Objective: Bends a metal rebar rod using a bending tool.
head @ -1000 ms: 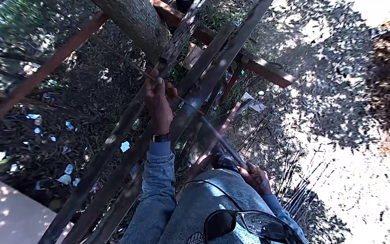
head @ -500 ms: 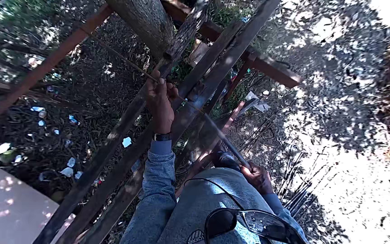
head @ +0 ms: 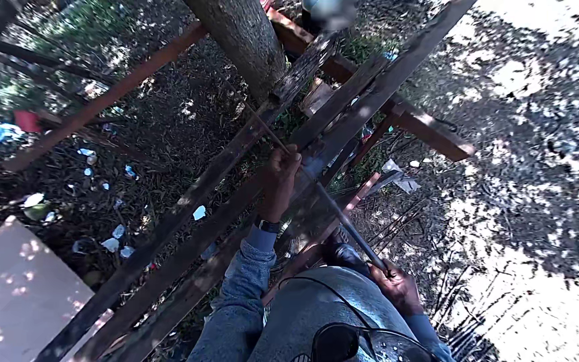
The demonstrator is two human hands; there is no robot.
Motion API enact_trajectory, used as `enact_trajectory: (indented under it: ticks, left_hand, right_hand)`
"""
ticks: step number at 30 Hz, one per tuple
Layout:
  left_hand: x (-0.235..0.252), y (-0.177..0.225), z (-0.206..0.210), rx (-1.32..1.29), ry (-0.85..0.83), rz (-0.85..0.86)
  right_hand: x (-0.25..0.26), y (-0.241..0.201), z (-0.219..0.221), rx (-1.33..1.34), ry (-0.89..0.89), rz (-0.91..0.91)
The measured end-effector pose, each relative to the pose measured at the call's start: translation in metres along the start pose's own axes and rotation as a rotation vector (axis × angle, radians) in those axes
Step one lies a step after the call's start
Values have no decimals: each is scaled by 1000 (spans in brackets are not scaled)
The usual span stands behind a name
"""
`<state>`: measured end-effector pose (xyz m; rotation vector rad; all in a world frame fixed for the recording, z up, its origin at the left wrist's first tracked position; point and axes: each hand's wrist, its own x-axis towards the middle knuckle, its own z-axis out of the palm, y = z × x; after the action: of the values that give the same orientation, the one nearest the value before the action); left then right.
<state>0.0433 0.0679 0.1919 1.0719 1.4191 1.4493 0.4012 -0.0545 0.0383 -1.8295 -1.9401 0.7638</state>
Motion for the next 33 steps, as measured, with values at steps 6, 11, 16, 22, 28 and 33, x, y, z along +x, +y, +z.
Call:
enact_trajectory:
  ticks: [6, 11, 16, 22, 28, 33]
  left_hand:
    - [-3, -12, -43, 304, -200, -128]
    - [29, -16, -110, 437, 251, 48]
    - [80, -20, -153, 687, 281, 128]
    - [83, -55, -165, 618, 303, 55]
    - [87, -86, -140, 667, 381, -22]
    - [95, -96, -106, 655, 423, -85]
  right_hand:
    - [0, 7, -17, 50, 24, 1]
    - [-7, 19, -40, -43, -22, -31]
    - [9, 36, -70, -85, -127, -2]
    - [92, 54, -125, -334, -257, -69]
    - [215, 80, -189, -347, -373, -170]
    - [319, 94, -240, -503, -417, -267]
